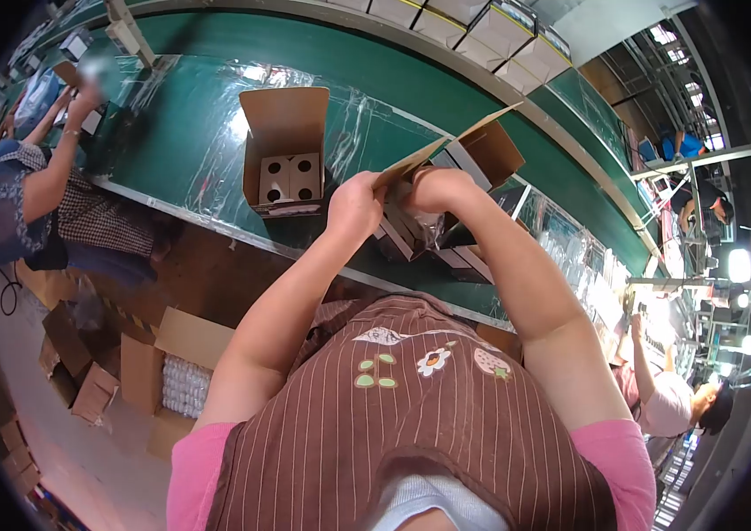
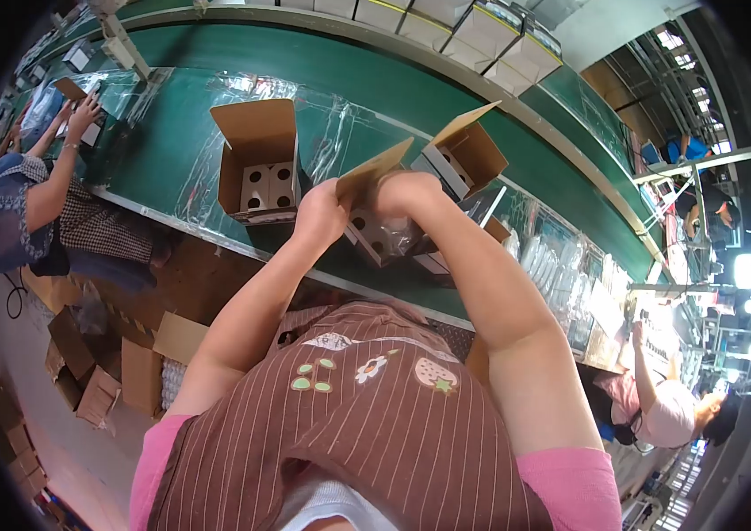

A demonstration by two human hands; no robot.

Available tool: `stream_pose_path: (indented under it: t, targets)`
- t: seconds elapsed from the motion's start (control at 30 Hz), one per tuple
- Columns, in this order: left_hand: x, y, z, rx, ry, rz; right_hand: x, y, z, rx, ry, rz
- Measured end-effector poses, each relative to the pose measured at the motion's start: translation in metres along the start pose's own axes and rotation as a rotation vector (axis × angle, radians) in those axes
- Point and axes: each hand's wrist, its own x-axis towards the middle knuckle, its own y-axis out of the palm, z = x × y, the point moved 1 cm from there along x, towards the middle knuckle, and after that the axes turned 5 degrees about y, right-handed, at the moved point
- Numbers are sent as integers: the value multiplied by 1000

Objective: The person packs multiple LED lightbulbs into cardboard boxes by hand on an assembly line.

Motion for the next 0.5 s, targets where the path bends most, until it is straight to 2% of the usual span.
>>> stream_pose_path:
  t: [0.07, 0.1, 0.13, 0.2, 0.23, 0.27, 0.3, 0.33, 0.37, 0.4, 0.43, 0.5]
  targets:
    - [0, -6, -10, 21, 18, 11, 11, 16, -10, -61, 106, 24]
    - [2, -3, -7, -44, -49, 93, 23, 27, -13, -89, 134, 25]
    - [3, -3, -12, 65, 20, 147, 40, 47, -25, -64, 111, 147]
    - [0, -7, -13, 105, 101, 118, 23, 63, 0, -412, -120, 212]
    - [-3, -7, -17, 127, 140, 103, 57, 124, -29, -297, -308, -112]
    - [-2, 10, -5, 72, 46, 40, 96, 181, -62, -201, -434, -240]
    - [2, 24, 3, 6, -34, -1, 91, 166, -56, 69, -461, -130]
    - [4, 44, 14, -42, -1, -76, 76, 132, -39, -14, -487, -33]
    - [6, 48, 10, -35, -64, -35, 71, 120, -35, -68, -458, -10]
    - [8, 48, 8, 5, -73, -9, 75, 117, -31, -78, -432, -9]
    - [8, 49, 10, 77, 35, 12, 76, 115, -30, -84, -402, -11]
    - [7, 48, 11, 30, -9, -31, 81, 111, -25, -92, -362, -14]
